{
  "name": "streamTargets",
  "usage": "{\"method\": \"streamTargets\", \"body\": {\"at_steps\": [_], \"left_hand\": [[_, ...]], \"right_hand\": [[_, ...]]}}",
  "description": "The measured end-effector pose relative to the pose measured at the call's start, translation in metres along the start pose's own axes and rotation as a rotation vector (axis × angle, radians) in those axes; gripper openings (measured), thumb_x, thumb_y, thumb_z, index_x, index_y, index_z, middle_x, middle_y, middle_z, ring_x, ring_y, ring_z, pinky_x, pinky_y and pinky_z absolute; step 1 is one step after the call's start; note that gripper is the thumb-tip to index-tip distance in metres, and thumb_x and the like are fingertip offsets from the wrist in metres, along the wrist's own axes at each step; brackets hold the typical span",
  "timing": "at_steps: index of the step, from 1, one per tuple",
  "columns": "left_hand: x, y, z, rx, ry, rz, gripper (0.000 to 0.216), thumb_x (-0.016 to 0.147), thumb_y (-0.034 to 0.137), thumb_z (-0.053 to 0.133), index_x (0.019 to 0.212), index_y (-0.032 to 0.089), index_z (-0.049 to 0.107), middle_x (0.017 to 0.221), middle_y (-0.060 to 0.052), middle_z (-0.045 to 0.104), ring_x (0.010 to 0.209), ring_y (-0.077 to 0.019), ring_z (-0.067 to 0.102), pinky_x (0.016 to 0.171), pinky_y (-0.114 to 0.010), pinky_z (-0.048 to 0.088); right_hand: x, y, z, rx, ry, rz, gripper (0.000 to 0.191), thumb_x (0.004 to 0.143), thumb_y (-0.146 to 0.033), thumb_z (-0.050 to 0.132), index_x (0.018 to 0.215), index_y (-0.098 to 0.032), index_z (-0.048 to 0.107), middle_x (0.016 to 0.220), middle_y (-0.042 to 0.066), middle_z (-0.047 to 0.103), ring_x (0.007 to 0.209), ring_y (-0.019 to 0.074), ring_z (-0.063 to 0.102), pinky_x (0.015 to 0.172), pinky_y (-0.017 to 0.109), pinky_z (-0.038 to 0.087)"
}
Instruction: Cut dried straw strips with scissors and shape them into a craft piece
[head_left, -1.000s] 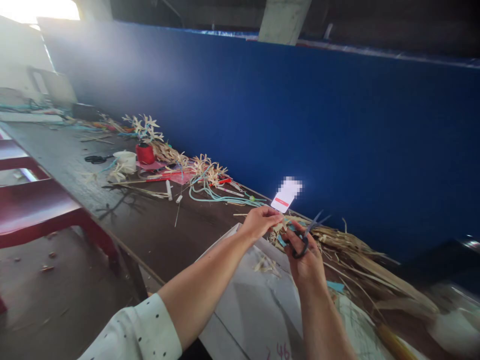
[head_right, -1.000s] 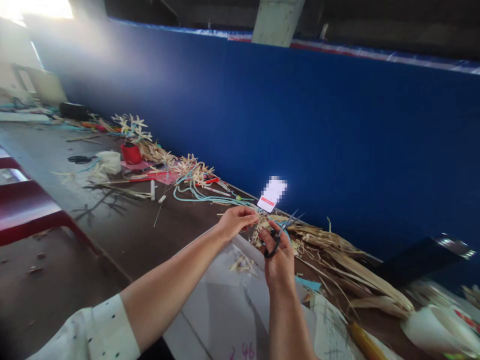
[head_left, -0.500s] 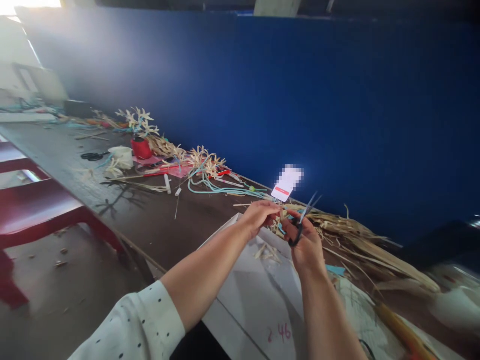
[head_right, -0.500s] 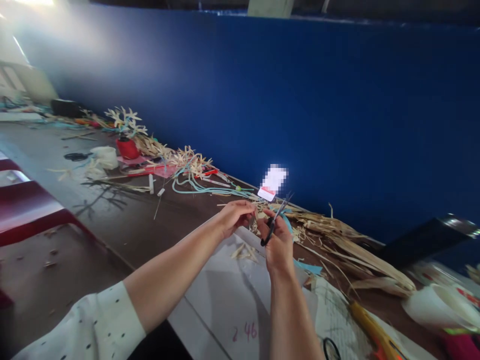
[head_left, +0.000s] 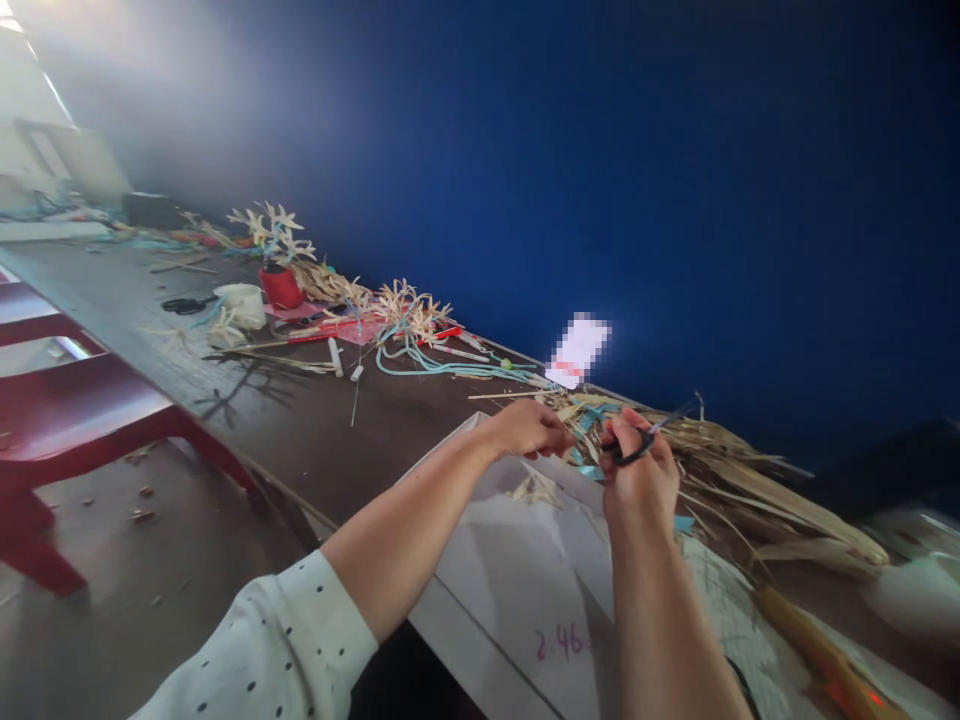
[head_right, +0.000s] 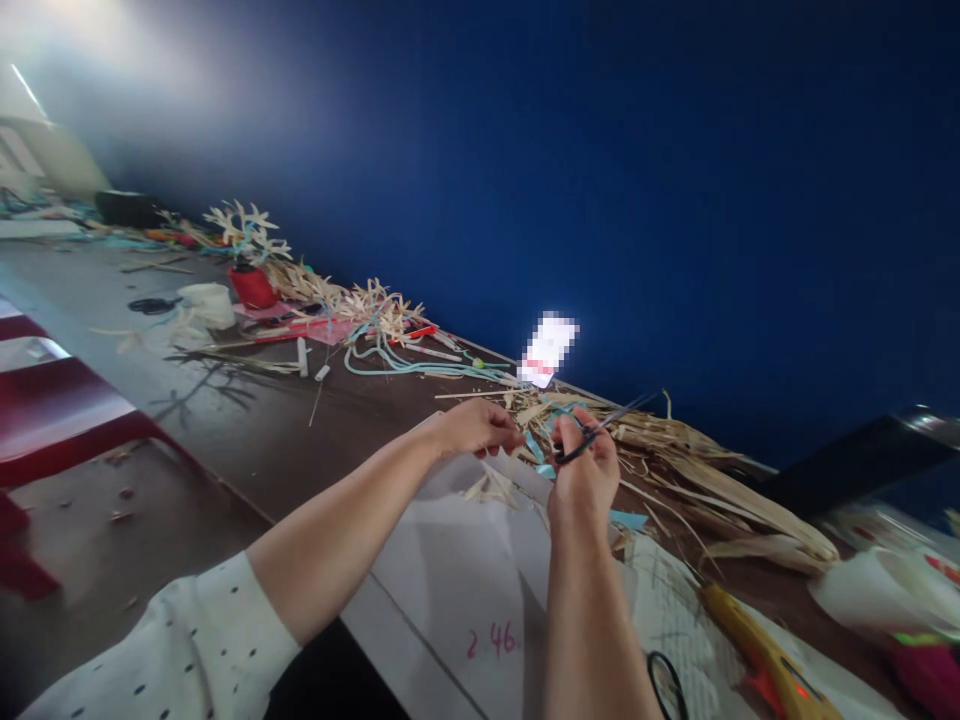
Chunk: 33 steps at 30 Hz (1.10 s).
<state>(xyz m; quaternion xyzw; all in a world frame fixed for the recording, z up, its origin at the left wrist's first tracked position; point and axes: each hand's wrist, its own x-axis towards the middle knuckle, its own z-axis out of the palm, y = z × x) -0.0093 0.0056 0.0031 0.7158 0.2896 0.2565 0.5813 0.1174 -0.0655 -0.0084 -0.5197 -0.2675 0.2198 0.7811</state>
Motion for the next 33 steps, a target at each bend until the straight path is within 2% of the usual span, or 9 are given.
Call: {"method": "streamTargets", "body": {"at_steps": [4,6,8,10,13,18,23,27,33], "left_hand": [[-0.008,0.003,0.005,0.14,-0.351,-0.083,0.009,0.062,0.024,0.062,0.061,0.017,0.069,0.061,-0.004,0.066,0.048,-0.0105,0.055,0.042,-0.017,0.036],[-0.009,0.003,0.006,0.202,-0.439,-0.093,0.012,0.063,0.021,0.059,0.066,0.019,0.071,0.062,-0.004,0.066,0.048,-0.0111,0.055,0.043,-0.017,0.036],[-0.009,0.003,0.005,0.318,-0.403,-0.017,0.012,0.062,0.019,0.06,0.065,0.02,0.071,0.059,-0.003,0.066,0.049,-0.0108,0.054,0.044,-0.018,0.035],[-0.009,0.003,0.002,0.465,-0.286,0.076,0.007,0.054,0.015,0.065,0.056,0.02,0.069,0.055,-0.002,0.064,0.048,-0.0104,0.052,0.045,-0.018,0.032],[-0.009,0.0,-0.001,0.601,-0.218,0.048,0.013,0.042,0.008,0.068,0.044,0.02,0.064,0.044,0.0,0.057,0.04,-0.0099,0.045,0.044,-0.02,0.029],[-0.009,-0.005,0.003,0.682,-0.249,-0.002,0.019,0.035,0.004,0.068,0.04,0.02,0.06,0.037,0.002,0.051,0.036,-0.0091,0.038,0.046,-0.022,0.031],[-0.01,-0.004,0.003,0.772,-0.298,0.011,0.014,0.044,0.007,0.067,0.042,0.019,0.061,0.041,0.0,0.054,0.036,-0.0105,0.039,0.045,-0.024,0.03],[-0.01,0.001,-0.005,0.733,-0.356,0.031,0.008,0.053,0.011,0.064,0.051,0.019,0.065,0.052,-0.001,0.06,0.045,-0.0126,0.048,0.045,-0.022,0.031],[-0.006,0.002,-0.017,0.48,-0.375,0.05,0.008,0.056,0.021,0.065,0.062,0.019,0.069,0.059,-0.001,0.064,0.051,-0.0117,0.052,0.044,-0.019,0.033]], "right_hand": [[0.006,-0.002,-0.003,0.051,0.09,0.023,0.039,0.056,-0.029,0.073,0.09,-0.016,0.059,0.067,0.001,0.059,0.055,0.0095,0.051,0.037,0.014,0.03],[0.007,-0.002,-0.005,0.055,0.084,0.013,0.038,0.057,-0.029,0.072,0.09,-0.016,0.059,0.066,0.0,0.059,0.054,0.0092,0.051,0.037,0.014,0.03],[0.007,-0.001,-0.006,0.045,0.072,-0.008,0.038,0.058,-0.03,0.072,0.091,-0.016,0.059,0.067,0.001,0.059,0.054,0.0092,0.052,0.037,0.014,0.031],[0.007,-0.001,-0.007,0.025,0.058,-0.022,0.039,0.058,-0.032,0.072,0.092,-0.017,0.059,0.07,0.0,0.06,0.055,0.0095,0.053,0.037,0.015,0.032],[0.007,-0.001,-0.006,0.002,0.048,-0.009,0.041,0.057,-0.034,0.072,0.092,-0.017,0.059,0.07,0.0,0.06,0.055,0.0098,0.054,0.036,0.014,0.031],[0.008,-0.003,-0.006,0.002,0.038,0.014,0.04,0.057,-0.034,0.072,0.091,-0.017,0.059,0.07,0.0,0.06,0.055,0.0094,0.054,0.035,0.014,0.03],[0.007,-0.001,-0.006,0.004,0.027,0.015,0.04,0.057,-0.034,0.073,0.09,-0.018,0.059,0.071,0.001,0.061,0.055,0.0096,0.054,0.036,0.014,0.031],[0.006,0.001,-0.007,0.003,0.024,-0.009,0.039,0.058,-0.035,0.073,0.091,-0.018,0.061,0.073,0.002,0.062,0.057,0.0097,0.054,0.037,0.014,0.033],[0.004,0.0,-0.006,0.011,0.014,-0.007,0.04,0.057,-0.035,0.074,0.091,-0.018,0.062,0.073,0.002,0.063,0.057,0.0095,0.054,0.038,0.014,0.034]]}}
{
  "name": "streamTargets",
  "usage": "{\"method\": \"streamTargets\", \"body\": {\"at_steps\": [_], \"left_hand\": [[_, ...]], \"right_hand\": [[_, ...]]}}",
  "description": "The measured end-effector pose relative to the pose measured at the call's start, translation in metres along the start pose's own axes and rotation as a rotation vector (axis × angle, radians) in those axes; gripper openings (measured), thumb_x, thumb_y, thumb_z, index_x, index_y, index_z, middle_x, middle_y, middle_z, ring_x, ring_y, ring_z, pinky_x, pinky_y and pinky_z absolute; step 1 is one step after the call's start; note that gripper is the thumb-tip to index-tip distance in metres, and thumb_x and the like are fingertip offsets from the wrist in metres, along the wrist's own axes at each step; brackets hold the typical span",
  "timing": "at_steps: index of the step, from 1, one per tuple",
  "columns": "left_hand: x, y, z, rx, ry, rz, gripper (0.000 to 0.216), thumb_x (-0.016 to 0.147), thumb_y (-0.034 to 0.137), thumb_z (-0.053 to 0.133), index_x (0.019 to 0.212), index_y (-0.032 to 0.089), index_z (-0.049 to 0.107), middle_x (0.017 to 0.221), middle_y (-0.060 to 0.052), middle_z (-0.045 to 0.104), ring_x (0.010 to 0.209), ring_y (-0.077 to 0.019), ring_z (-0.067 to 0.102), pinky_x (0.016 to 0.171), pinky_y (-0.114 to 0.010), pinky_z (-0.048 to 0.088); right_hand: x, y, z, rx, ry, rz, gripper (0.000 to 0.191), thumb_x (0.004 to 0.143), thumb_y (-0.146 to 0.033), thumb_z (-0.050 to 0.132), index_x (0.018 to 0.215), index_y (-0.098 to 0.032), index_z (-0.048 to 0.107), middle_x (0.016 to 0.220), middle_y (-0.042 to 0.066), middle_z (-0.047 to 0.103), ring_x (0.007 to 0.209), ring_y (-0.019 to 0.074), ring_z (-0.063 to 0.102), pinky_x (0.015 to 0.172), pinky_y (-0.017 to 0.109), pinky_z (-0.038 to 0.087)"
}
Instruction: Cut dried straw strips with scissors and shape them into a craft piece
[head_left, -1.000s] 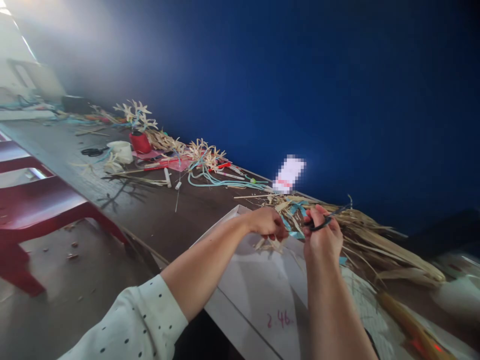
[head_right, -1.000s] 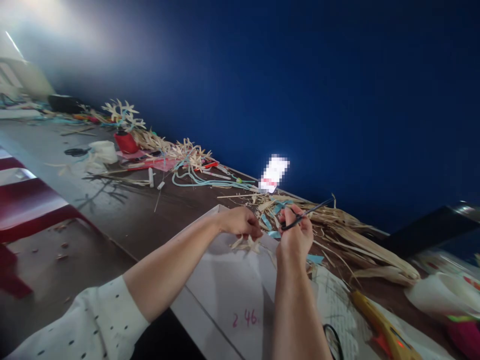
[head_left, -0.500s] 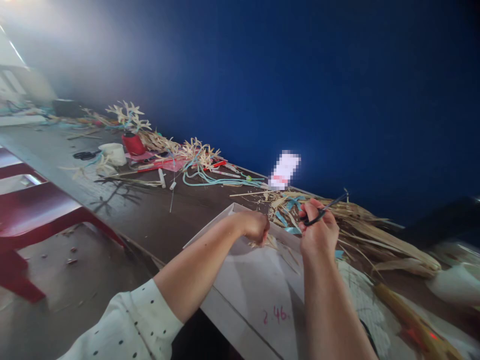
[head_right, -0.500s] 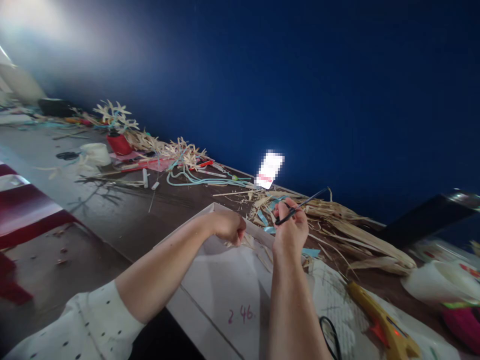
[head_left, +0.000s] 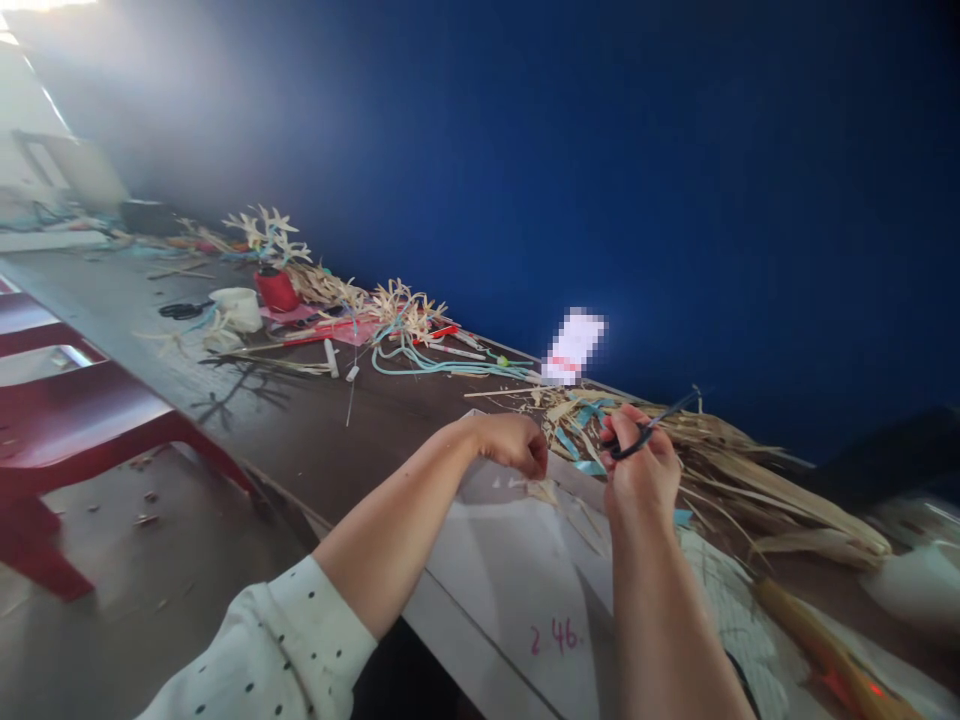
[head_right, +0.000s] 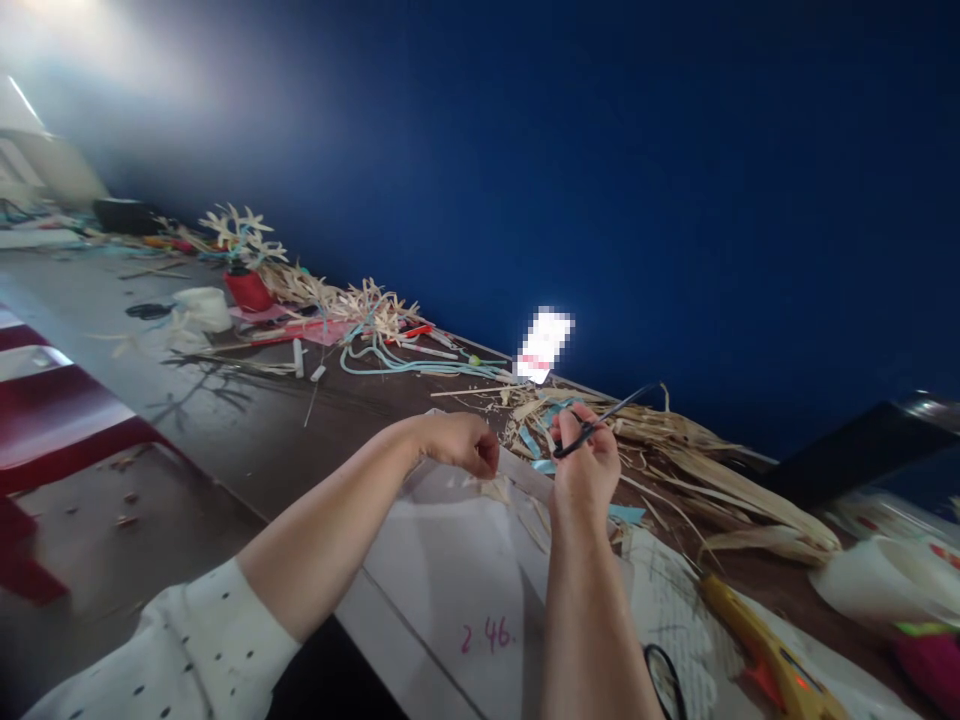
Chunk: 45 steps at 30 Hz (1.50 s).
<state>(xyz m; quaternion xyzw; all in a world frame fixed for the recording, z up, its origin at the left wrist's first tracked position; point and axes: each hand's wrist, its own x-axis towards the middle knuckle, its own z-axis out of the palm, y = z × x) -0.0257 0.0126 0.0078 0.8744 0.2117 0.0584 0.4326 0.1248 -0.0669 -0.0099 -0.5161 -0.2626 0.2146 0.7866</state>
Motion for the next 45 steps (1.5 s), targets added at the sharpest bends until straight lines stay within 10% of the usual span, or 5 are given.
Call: {"method": "streamTargets", "body": {"at_steps": [18,45], "left_hand": [[0.007,-0.003,0.0,-0.723,0.42,-0.036,0.039,0.061,0.034,0.07,0.091,0.013,0.06,0.076,-0.004,0.062,0.067,-0.0097,0.057,0.055,-0.019,0.039],[0.022,-0.004,0.009,-0.643,0.554,0.01,0.037,0.066,0.041,0.063,0.087,0.011,0.063,0.06,0.001,0.053,0.049,-0.0056,0.043,0.048,-0.019,0.036]], "right_hand": [[-0.005,0.004,-0.001,-0.065,-0.346,0.275,0.047,0.058,-0.033,0.076,0.102,-0.024,0.064,0.072,0.0,0.062,0.061,0.0115,0.052,0.041,0.017,0.031],[-0.009,0.01,0.006,-0.029,-0.349,0.258,0.044,0.063,-0.029,0.074,0.105,-0.024,0.061,0.068,-0.002,0.054,0.057,0.0094,0.046,0.044,0.018,0.031]]}}
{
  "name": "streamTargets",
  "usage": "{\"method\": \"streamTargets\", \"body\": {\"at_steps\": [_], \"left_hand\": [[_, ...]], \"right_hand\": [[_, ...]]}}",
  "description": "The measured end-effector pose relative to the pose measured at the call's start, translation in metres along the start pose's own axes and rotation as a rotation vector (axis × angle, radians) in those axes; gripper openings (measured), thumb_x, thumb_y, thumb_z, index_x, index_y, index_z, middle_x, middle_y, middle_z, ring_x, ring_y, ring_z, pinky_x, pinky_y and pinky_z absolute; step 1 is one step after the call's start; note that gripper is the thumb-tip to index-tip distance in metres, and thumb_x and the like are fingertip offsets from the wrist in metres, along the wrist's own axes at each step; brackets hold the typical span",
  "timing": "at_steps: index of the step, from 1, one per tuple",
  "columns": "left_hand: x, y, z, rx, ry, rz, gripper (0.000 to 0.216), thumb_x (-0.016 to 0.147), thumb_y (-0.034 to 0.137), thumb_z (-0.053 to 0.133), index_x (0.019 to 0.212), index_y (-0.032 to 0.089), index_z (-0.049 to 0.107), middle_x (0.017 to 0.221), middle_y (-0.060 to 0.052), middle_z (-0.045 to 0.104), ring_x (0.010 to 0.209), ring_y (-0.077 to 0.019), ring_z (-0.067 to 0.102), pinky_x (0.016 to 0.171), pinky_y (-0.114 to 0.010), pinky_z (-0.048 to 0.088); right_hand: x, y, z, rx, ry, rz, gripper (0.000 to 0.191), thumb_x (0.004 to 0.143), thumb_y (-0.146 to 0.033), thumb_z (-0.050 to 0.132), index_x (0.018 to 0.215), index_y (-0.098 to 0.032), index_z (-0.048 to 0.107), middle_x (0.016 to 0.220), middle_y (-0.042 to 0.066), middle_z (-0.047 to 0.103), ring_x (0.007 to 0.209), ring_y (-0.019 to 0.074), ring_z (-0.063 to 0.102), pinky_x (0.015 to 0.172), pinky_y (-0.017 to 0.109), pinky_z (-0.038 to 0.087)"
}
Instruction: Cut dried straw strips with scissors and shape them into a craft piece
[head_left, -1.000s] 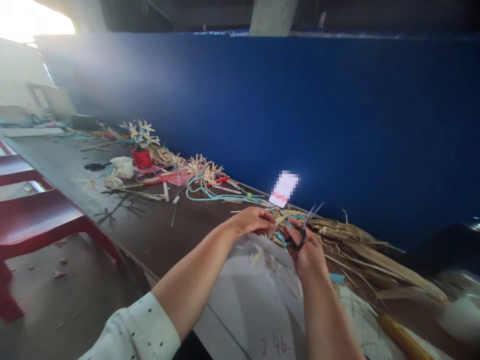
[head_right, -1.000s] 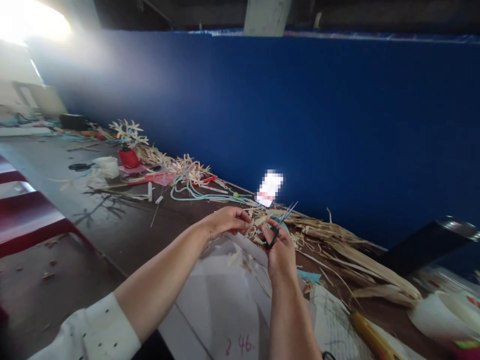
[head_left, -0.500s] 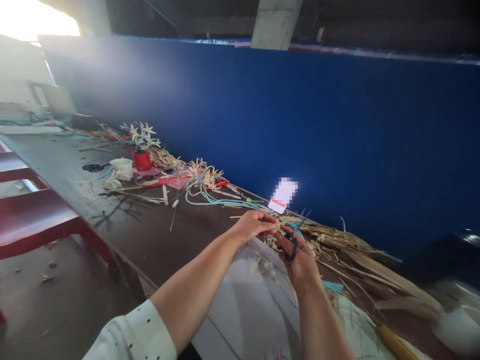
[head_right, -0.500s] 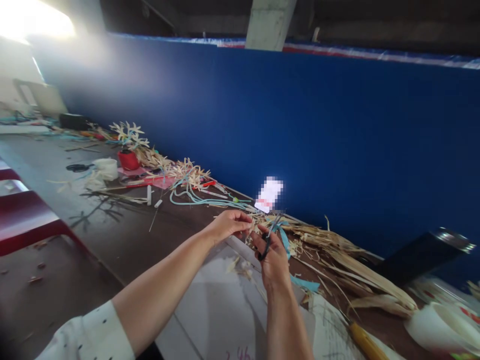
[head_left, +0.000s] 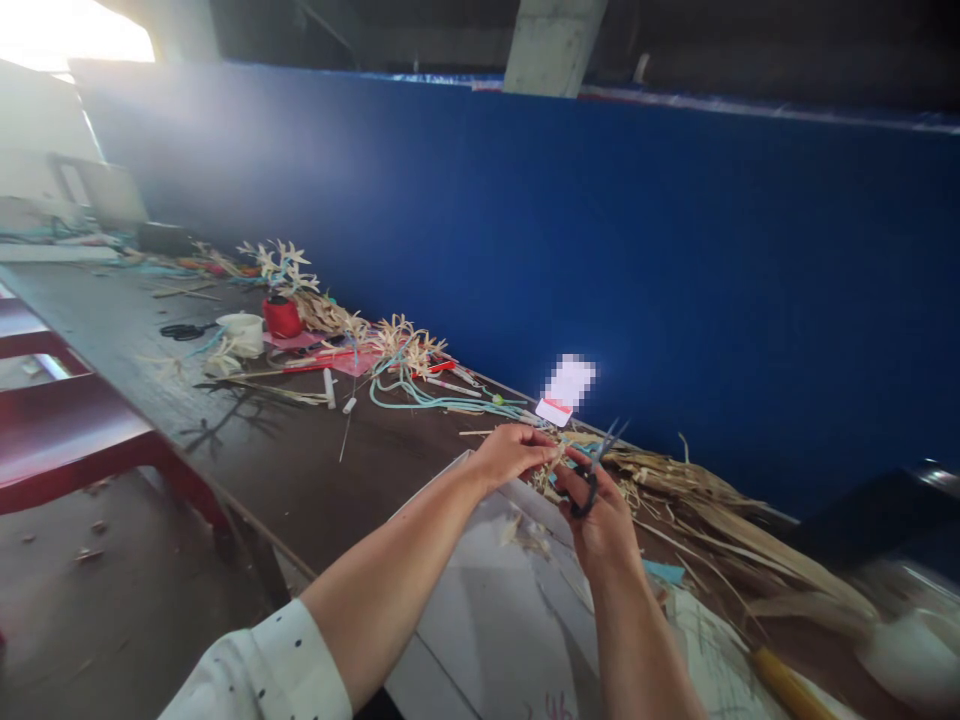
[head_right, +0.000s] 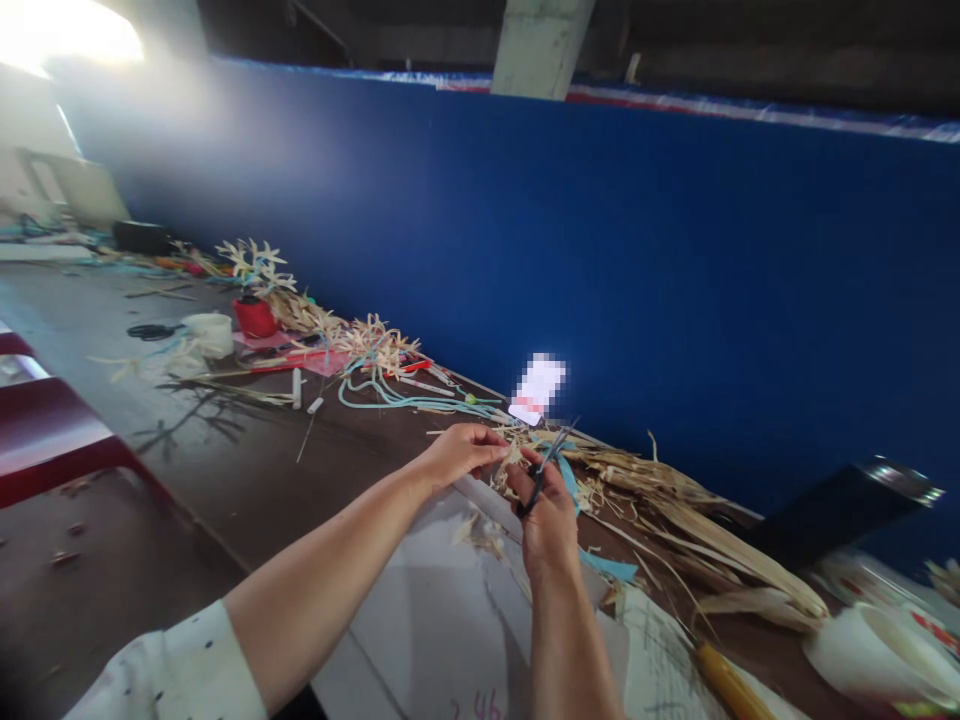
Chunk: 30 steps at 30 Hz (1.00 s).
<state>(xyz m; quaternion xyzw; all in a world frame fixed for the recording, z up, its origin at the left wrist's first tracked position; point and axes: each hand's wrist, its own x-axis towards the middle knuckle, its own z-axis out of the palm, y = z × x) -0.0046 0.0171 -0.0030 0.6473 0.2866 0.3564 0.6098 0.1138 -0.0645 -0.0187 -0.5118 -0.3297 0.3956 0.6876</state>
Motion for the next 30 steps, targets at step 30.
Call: {"method": "streamTargets", "body": {"at_steps": [30], "left_hand": [[-0.0064,0.0032,0.0067,0.106,-0.066,-0.028,0.027,0.066,0.036,0.061,0.079,0.013,0.063,0.056,0.004,0.048,0.047,-0.0049,0.037,0.044,-0.019,0.028]], "right_hand": [[0.0027,-0.0008,-0.0047,-0.027,0.064,-0.194,0.05,0.059,-0.028,0.074,0.107,-0.023,0.059,0.078,-0.001,0.06,0.064,0.0113,0.052,0.052,0.022,0.035]]}}
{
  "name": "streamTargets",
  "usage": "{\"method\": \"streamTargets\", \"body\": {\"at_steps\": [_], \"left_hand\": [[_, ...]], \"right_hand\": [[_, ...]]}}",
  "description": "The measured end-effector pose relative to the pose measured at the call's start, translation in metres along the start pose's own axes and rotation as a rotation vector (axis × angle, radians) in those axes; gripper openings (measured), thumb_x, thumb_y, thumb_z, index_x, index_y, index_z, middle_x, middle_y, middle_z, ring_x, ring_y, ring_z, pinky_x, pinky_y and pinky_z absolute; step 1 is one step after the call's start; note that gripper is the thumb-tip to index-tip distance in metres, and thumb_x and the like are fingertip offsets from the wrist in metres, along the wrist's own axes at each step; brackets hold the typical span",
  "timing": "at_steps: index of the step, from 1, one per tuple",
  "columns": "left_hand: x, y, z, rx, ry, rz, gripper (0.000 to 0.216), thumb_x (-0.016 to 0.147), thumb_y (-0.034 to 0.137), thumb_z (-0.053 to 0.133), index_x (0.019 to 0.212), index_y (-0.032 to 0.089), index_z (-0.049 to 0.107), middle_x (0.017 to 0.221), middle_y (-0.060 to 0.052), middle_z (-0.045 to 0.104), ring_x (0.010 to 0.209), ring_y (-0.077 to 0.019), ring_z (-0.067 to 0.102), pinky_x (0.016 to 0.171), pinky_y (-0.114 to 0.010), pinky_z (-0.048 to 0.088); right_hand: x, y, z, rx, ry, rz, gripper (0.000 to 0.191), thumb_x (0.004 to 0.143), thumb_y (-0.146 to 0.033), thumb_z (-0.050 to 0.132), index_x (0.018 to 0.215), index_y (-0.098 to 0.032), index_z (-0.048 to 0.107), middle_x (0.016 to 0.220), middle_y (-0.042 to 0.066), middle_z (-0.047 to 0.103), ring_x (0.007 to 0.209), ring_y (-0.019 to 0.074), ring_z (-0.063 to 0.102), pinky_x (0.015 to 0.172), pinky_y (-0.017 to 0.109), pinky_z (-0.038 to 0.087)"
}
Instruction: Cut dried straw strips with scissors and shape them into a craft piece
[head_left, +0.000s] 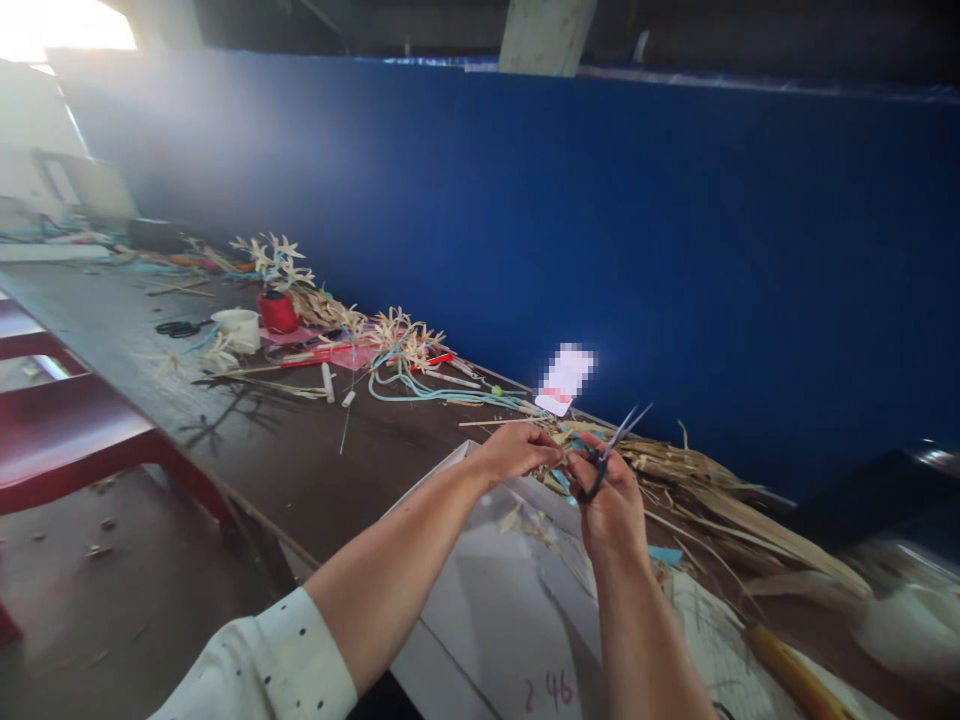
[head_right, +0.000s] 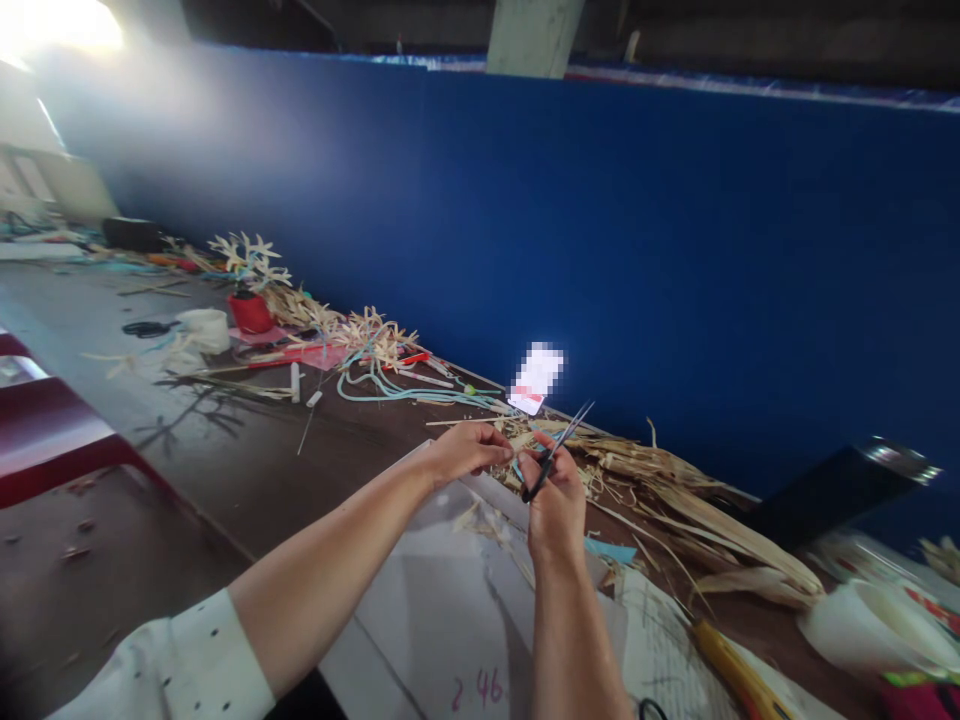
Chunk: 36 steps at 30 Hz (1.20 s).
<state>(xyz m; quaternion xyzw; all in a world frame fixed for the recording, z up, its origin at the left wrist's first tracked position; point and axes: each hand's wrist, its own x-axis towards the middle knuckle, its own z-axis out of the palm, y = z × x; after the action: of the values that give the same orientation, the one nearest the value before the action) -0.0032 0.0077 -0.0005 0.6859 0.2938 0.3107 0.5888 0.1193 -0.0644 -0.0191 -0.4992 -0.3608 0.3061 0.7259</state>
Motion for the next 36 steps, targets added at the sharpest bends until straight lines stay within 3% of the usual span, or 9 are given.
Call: {"method": "streamTargets", "body": {"at_steps": [6,13,18,24,28,33,36], "left_hand": [[0.0,0.0,0.001,0.101,0.05,0.046,0.027,0.068,0.036,0.061,0.081,0.013,0.064,0.065,0.001,0.057,0.055,-0.0065,0.044,0.053,-0.019,0.034],[-0.008,0.002,0.007,0.466,0.232,0.411,0.018,0.076,0.032,0.055,0.084,0.017,0.062,0.084,-0.003,0.061,0.076,-0.0126,0.054,0.068,-0.023,0.04],[-0.017,0.005,0.012,0.789,0.193,0.638,0.02,0.082,0.031,0.049,0.094,0.017,0.056,0.098,-0.007,0.055,0.096,-0.018,0.049,0.082,-0.028,0.041],[-0.021,0.009,0.016,1.031,0.21,0.612,0.018,0.086,0.03,0.039,0.093,0.017,0.049,0.097,-0.007,0.051,0.096,-0.0193,0.046,0.083,-0.032,0.04],[-0.022,0.01,0.019,1.066,0.223,0.592,0.017,0.088,0.024,0.034,0.09,0.016,0.049,0.093,-0.007,0.052,0.095,-0.0189,0.046,0.082,-0.032,0.04],[-0.018,0.003,0.019,0.912,0.282,0.589,0.02,0.087,0.026,0.036,0.086,0.016,0.054,0.088,-0.007,0.057,0.09,-0.0179,0.05,0.08,-0.03,0.04],[-0.011,-0.004,0.018,0.696,0.325,0.504,0.02,0.085,0.03,0.043,0.082,0.017,0.059,0.081,-0.005,0.06,0.079,-0.0146,0.053,0.074,-0.026,0.039]], "right_hand": [[0.0,0.0,0.0,0.0,0.003,-0.033,0.051,0.061,-0.027,0.074,0.109,-0.022,0.058,0.078,-0.001,0.059,0.057,0.0092,0.048,0.049,0.021,0.033],[0.001,0.0,-0.002,0.01,0.088,0.025,0.048,0.059,-0.03,0.075,0.104,-0.022,0.06,0.075,0.0,0.061,0.058,0.0118,0.052,0.049,0.023,0.035],[0.0,-0.005,-0.001,0.079,0.147,0.106,0.047,0.057,-0.029,0.076,0.101,-0.023,0.061,0.066,-0.003,0.059,0.051,0.0094,0.048,0.046,0.021,0.032],[0.001,-0.002,0.0,0.081,0.095,0.101,0.049,0.058,-0.028,0.076,0.104,-0.025,0.061,0.064,-0.004,0.057,0.049,0.0092,0.047,0.044,0.021,0.03],[0.001,0.001,0.001,0.082,0.082,0.098,0.048,0.058,-0.029,0.076,0.103,-0.025,0.061,0.066,-0.004,0.058,0.052,0.01,0.05,0.045,0.021,0.032],[-0.001,-0.002,0.003,0.11,0.07,0.087,0.042,0.06,-0.027,0.076,0.099,-0.025,0.062,0.069,-0.004,0.06,0.057,0.0097,0.052,0.049,0.021,0.035],[-0.002,-0.007,0.005,0.097,0.106,0.099,0.042,0.061,-0.027,0.076,0.1,-0.025,0.062,0.069,-0.003,0.059,0.058,0.0095,0.053,0.049,0.02,0.036]]}}
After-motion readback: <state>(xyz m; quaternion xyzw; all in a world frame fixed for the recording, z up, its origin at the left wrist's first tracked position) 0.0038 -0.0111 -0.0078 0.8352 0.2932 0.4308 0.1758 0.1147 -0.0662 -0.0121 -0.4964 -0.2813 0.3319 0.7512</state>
